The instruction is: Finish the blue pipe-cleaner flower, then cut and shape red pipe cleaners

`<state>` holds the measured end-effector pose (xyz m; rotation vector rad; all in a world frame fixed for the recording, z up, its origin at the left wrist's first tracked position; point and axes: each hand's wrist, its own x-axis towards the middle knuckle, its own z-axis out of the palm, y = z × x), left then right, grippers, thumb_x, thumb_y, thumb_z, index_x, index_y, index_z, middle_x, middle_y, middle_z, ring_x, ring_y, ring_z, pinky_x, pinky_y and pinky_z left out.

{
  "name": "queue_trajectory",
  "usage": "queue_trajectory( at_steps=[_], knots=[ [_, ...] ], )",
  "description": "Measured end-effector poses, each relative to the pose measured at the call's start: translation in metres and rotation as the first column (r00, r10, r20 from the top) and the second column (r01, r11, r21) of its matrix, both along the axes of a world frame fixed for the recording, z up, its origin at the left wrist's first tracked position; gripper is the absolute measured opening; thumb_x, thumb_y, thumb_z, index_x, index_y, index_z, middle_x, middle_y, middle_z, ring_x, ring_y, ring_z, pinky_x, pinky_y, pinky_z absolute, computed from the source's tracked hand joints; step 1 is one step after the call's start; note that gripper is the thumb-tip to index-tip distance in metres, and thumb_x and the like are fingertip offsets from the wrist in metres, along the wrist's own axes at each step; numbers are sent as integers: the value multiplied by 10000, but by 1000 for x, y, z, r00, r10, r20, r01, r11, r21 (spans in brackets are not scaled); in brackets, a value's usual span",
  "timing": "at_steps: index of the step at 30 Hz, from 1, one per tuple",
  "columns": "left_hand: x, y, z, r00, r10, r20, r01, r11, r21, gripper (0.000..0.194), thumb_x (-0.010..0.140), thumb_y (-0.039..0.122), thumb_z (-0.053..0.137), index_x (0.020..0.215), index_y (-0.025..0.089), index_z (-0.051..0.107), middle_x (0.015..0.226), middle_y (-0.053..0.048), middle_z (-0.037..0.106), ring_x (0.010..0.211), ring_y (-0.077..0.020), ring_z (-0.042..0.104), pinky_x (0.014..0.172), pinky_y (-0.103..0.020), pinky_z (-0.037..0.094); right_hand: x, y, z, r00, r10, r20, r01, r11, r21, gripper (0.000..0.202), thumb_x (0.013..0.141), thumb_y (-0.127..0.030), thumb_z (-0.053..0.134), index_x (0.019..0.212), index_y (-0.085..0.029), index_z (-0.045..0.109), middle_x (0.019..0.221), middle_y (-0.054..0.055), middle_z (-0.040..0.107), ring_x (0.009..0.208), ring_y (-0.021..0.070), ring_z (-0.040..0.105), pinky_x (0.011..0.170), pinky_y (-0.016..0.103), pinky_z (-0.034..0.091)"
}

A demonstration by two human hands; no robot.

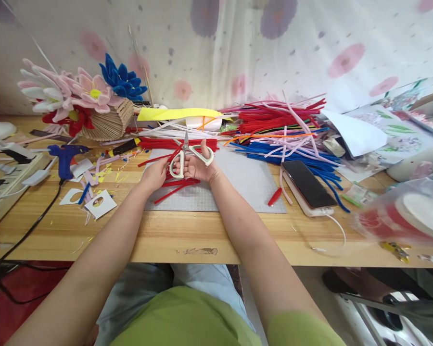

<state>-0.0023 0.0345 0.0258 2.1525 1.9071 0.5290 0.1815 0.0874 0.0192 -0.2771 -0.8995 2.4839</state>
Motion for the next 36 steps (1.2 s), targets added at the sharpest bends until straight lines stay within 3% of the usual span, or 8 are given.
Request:
queue_trajectory(
  at_steps=[7,22,26,29,32,36],
  knots=[
    [-4,7,-5,1000,-1,25,0,1000,20,347,895,193,326,1101,198,605,1077,-75,680,1008,-213,619,809,-287,450,-4,-2,-1,996,-83,11,83,997,4,758,786,-794,163,933,-143,522,723,83,591,649,179,557,468,272,468],
    [-11,7,-9,1000,18,5,-18,1000,10,332,898,217,310,1011,197,621,1010,-86,685,962,-228,624,801,-313,442,-5,-2,2,990,-52,131,37,993,115,657,792,-786,210,736,-188,474,526,-39,368,428,71,318,368,183,311],
    [-16,6,-9,996,87,19,-87,996,7,347,914,251,285,1022,211,613,1015,-87,674,967,-237,615,805,-332,442,3,-1,4,969,79,236,-113,985,134,745,756,-821,192,782,-159,532,613,30,523,525,117,493,487,247,448],
    [-19,5,-6,990,136,28,-136,991,16,360,922,265,265,1046,232,601,1057,-73,660,976,-238,606,812,-344,440,19,4,6,944,116,309,-166,976,139,773,754,-823,190,817,-144,555,669,68,584,605,167,569,508,280,473],
    [-23,3,-3,991,128,28,-128,991,25,363,922,286,284,1096,235,599,1111,-70,634,1020,-233,582,844,-347,437,42,11,8,962,-37,269,-12,984,180,697,788,-784,238,801,-158,545,657,54,581,587,154,550,494,264,461],
    [-20,-3,-3,999,-53,6,53,997,64,418,881,425,414,1199,217,588,1137,-86,578,1054,-220,542,916,-338,416,70,15,6,932,-334,142,305,933,193,672,777,-786,290,784,-160,535,610,15,502,525,115,469,434,230,396]
  ],
)
